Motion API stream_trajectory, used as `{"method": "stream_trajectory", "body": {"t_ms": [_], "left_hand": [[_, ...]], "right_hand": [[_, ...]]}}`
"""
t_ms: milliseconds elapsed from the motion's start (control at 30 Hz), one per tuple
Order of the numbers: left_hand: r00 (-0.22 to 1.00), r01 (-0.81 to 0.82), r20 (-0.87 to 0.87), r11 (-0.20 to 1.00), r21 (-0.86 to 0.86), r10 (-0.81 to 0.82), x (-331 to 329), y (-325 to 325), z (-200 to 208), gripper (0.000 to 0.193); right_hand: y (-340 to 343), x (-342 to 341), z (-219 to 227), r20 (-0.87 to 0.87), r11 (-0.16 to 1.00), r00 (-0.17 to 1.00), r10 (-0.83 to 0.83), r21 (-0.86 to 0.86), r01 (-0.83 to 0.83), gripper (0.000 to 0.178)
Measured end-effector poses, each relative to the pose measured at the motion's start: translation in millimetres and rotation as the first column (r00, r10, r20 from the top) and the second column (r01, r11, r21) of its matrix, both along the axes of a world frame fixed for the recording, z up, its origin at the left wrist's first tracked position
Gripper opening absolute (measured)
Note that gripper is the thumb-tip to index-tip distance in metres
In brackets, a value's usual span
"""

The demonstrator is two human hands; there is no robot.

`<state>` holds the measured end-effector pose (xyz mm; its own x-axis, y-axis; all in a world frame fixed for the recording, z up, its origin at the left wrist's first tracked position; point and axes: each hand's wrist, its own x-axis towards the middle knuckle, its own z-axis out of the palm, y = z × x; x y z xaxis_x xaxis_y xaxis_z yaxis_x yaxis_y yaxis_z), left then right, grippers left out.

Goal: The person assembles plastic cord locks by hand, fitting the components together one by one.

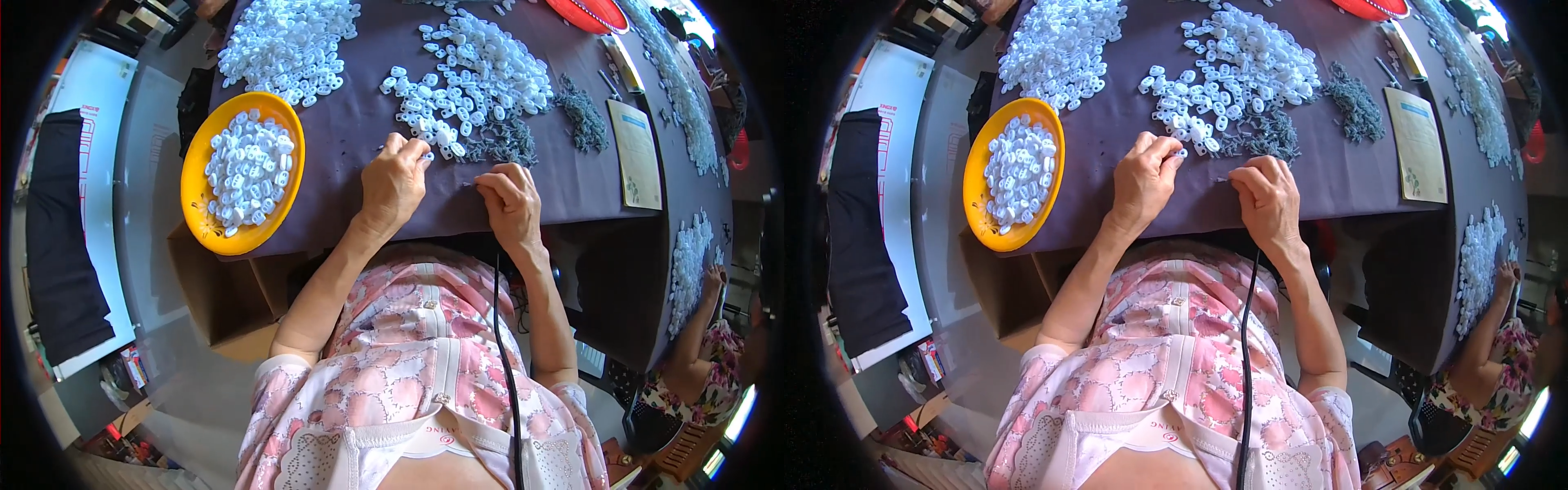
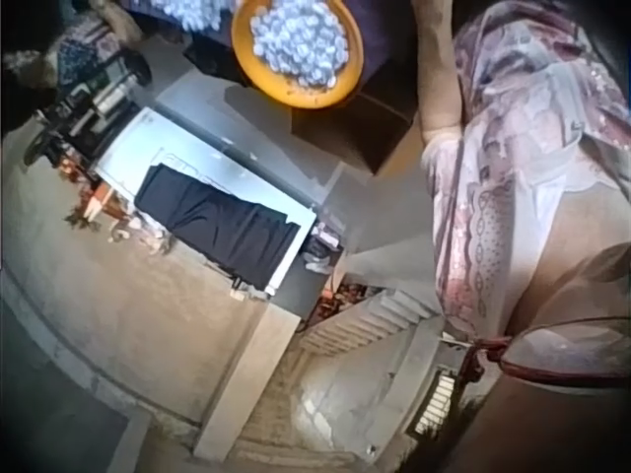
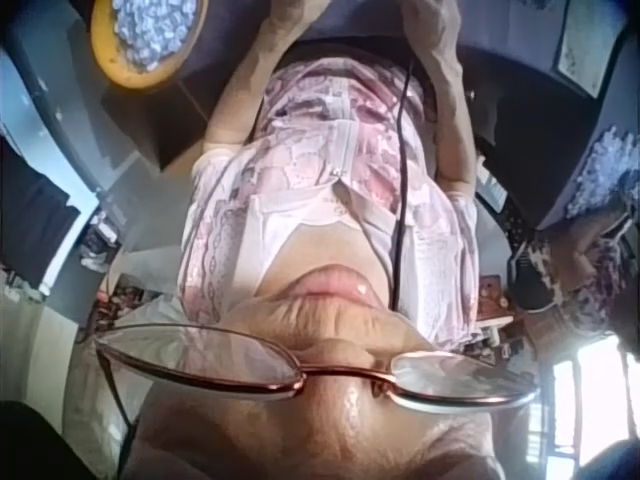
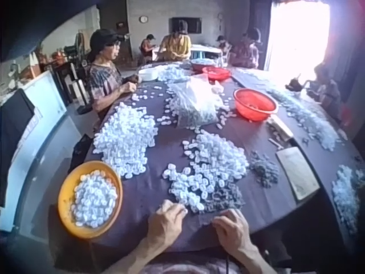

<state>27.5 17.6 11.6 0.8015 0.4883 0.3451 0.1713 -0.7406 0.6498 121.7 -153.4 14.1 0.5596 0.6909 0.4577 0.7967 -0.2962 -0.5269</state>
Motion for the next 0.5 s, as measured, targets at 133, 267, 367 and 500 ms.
{"method": "stream_trajectory", "body": {"t_ms": [133,267,367,500], "left_hand": [[0.997,0.059,-0.046,0.998,-0.034,-0.06,-6.9,4.4,0.8,0.012],[0.996,0.058,-0.055,0.989,-0.139,-0.066,-11.6,4.1,1.0,0.014],[0.997,0.047,-0.044,0.983,-0.176,-0.056,-12.2,2.2,1.1,0.015],[0.997,0.062,-0.034,0.983,-0.174,-0.069,-13.2,1.5,1.7,0.017]], "right_hand": [[-3.6,0.8,-0.9,-0.038,0.998,0.998,-0.052,0.026,0.053,0.011],[4.6,-6.6,7.1,-0.005,0.999,1.0,-0.018,-0.03,0.018,0.01],[10.5,-9.5,6.5,0.071,0.992,0.997,-0.033,-0.118,0.041,0.009],[13.8,-8.6,2.0,0.031,0.984,0.997,-0.07,-0.163,0.074,0.006]]}}
